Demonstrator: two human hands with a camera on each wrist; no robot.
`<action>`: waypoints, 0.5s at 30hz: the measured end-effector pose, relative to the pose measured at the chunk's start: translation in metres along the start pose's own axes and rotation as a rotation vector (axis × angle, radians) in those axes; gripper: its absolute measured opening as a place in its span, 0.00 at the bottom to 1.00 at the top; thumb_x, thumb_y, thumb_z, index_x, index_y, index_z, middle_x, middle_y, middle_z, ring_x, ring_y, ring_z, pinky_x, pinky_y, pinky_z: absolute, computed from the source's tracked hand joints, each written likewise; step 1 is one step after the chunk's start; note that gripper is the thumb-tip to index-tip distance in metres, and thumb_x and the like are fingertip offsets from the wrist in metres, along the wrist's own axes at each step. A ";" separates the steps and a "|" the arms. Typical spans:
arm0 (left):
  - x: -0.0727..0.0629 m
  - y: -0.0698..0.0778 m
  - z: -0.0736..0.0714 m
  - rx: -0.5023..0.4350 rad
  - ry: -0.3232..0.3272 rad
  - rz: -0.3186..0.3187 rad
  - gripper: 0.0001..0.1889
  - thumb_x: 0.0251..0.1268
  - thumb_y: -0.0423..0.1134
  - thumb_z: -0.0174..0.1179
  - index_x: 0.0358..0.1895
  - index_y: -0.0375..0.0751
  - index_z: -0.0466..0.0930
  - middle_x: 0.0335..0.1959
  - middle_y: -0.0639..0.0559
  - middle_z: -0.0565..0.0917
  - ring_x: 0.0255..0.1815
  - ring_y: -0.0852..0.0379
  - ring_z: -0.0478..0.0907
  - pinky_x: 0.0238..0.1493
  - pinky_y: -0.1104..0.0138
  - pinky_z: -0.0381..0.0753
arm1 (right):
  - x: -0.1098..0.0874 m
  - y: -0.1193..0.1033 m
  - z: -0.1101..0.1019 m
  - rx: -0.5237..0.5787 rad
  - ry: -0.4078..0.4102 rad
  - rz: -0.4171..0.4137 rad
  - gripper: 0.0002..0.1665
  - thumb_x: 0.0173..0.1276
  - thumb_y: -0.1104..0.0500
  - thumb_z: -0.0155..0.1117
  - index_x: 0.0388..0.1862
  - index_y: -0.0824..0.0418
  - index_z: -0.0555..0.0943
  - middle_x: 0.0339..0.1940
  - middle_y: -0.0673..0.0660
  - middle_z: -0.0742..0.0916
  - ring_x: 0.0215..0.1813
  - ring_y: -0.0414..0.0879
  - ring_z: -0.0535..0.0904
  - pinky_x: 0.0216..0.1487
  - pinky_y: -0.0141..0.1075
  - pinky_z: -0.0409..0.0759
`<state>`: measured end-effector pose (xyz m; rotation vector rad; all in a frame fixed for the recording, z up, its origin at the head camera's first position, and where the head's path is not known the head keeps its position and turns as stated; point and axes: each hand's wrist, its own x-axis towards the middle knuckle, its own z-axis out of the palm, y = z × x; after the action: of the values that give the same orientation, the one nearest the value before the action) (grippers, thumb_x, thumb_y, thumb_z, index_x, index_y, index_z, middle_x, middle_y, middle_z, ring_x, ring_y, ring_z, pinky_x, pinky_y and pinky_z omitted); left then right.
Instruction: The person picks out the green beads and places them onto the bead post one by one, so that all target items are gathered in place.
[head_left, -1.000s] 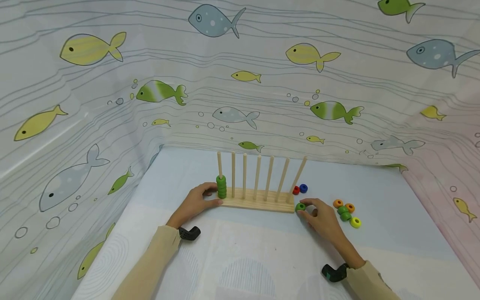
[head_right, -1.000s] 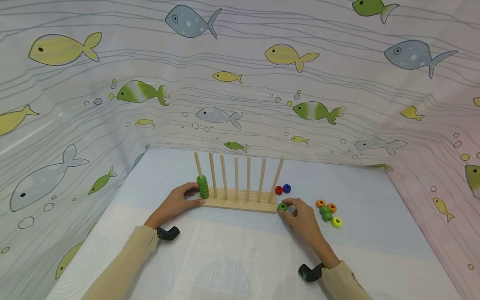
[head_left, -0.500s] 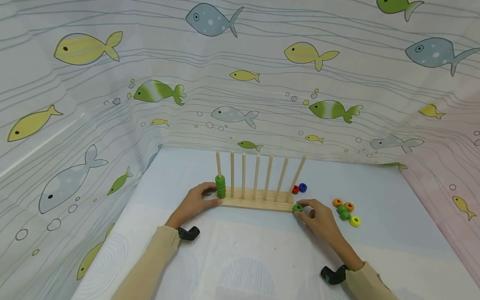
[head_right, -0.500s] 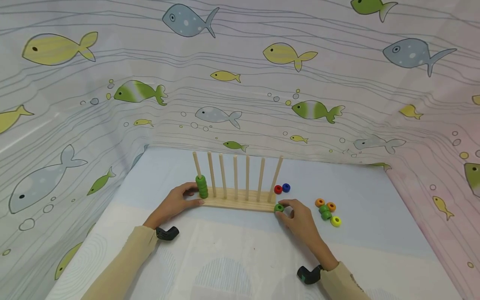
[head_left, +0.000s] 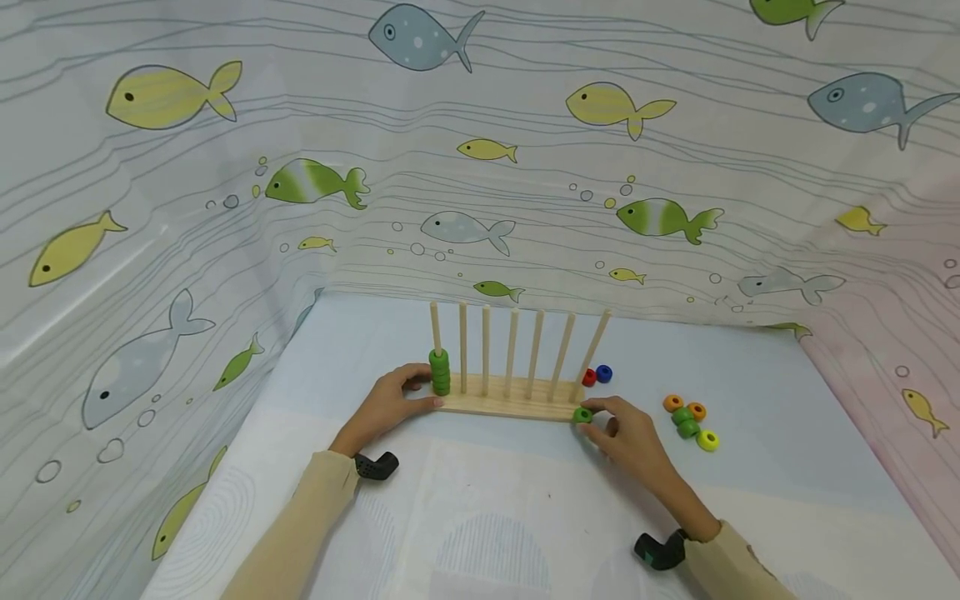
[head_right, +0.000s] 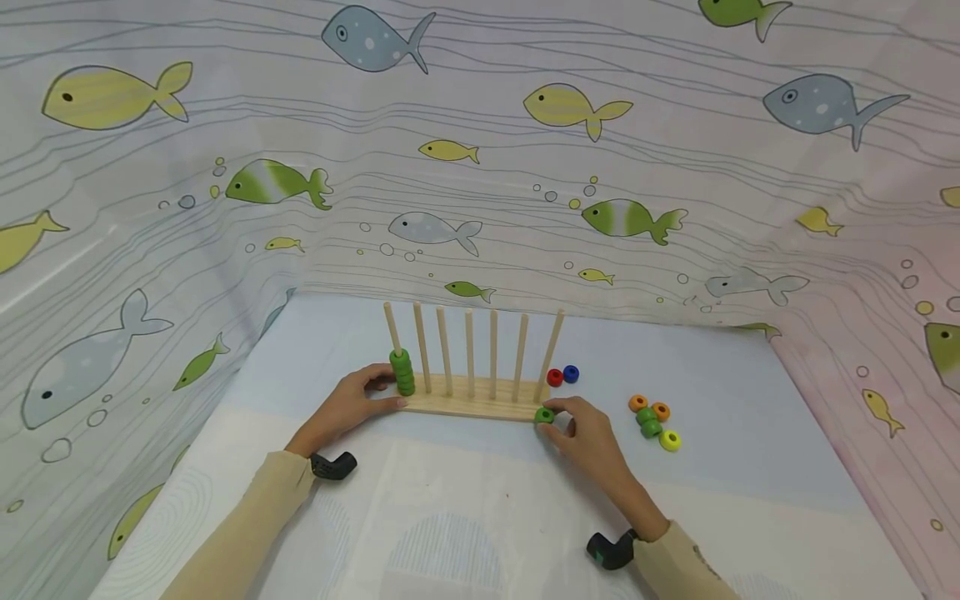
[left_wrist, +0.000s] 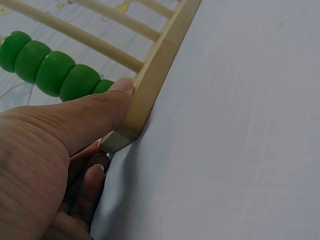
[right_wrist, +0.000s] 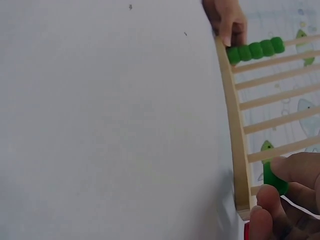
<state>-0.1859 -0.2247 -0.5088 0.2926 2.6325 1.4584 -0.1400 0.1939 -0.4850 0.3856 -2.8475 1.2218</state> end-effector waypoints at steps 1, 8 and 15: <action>0.000 0.000 0.000 -0.002 0.001 -0.005 0.35 0.60 0.54 0.76 0.69 0.48 0.76 0.64 0.51 0.80 0.63 0.49 0.76 0.67 0.52 0.74 | 0.001 -0.002 0.000 0.001 0.001 -0.013 0.24 0.65 0.60 0.77 0.60 0.58 0.83 0.53 0.55 0.87 0.19 0.40 0.76 0.17 0.32 0.75; 0.000 0.003 -0.001 -0.007 0.000 -0.001 0.36 0.60 0.53 0.76 0.69 0.47 0.75 0.65 0.50 0.79 0.64 0.48 0.76 0.68 0.51 0.74 | 0.005 -0.011 0.005 0.006 0.002 -0.096 0.24 0.64 0.62 0.78 0.58 0.60 0.84 0.51 0.55 0.88 0.20 0.39 0.75 0.18 0.31 0.73; -0.002 0.001 -0.002 -0.007 0.000 -0.002 0.35 0.60 0.53 0.76 0.69 0.46 0.75 0.64 0.50 0.79 0.64 0.48 0.76 0.67 0.51 0.74 | 0.010 -0.019 0.012 0.026 -0.015 -0.126 0.22 0.64 0.61 0.78 0.57 0.57 0.85 0.51 0.53 0.88 0.20 0.37 0.75 0.18 0.31 0.73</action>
<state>-0.1841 -0.2259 -0.5069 0.2894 2.6265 1.4675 -0.1439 0.1702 -0.4786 0.5684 -2.7735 1.2382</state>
